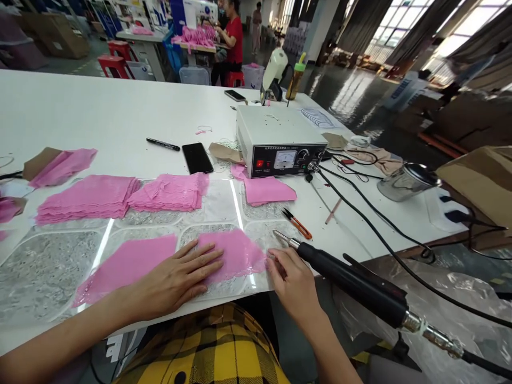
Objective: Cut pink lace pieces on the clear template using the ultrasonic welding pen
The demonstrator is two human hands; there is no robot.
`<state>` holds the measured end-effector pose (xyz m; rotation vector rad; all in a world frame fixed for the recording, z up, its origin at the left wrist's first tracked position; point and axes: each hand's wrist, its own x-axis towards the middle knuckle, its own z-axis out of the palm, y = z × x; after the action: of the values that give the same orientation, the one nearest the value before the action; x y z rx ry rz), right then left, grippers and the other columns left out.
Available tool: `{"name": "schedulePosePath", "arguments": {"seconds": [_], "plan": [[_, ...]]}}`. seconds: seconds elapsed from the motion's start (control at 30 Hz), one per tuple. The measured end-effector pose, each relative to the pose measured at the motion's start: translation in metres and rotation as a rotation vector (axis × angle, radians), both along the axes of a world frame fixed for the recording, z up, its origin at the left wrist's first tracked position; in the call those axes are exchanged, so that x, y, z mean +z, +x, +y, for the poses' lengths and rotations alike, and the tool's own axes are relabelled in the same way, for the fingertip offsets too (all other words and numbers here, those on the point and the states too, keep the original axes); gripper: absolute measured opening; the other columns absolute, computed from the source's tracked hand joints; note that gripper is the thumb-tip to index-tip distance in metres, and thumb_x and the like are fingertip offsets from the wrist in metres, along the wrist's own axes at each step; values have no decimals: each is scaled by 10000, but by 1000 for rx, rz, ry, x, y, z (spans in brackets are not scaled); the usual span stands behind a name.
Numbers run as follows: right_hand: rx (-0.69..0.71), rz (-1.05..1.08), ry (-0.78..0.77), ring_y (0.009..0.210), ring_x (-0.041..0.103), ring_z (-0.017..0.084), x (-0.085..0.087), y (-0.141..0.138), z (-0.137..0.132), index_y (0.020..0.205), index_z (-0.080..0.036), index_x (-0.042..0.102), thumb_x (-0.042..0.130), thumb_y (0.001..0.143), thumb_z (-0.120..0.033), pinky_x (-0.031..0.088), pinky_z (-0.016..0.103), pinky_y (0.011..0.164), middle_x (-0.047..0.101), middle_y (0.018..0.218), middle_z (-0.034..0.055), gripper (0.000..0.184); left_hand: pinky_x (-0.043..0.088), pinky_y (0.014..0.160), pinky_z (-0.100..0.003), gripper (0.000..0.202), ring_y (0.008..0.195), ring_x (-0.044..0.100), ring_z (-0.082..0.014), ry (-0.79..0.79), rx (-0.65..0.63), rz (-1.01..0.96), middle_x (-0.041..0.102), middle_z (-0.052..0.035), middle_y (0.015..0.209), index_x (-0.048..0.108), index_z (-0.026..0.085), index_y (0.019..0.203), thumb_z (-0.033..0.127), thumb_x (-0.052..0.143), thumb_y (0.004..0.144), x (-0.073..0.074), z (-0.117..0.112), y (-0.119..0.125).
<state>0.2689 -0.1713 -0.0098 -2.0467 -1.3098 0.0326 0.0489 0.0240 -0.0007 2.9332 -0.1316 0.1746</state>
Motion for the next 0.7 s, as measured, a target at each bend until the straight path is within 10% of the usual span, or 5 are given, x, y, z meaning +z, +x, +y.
{"name": "schedulePosePath", "arguments": {"seconds": [0.7], "plan": [[57,418,-201,627,586,146,22,9,33,823,-202,606,509,828,-337,436,264,581,636,678,6,166,175,1226,-486,498,1440,328,-244,-1,-16,-47,424,-75,1510,353,219,1501,295,455,1020,0,0,0]]}}
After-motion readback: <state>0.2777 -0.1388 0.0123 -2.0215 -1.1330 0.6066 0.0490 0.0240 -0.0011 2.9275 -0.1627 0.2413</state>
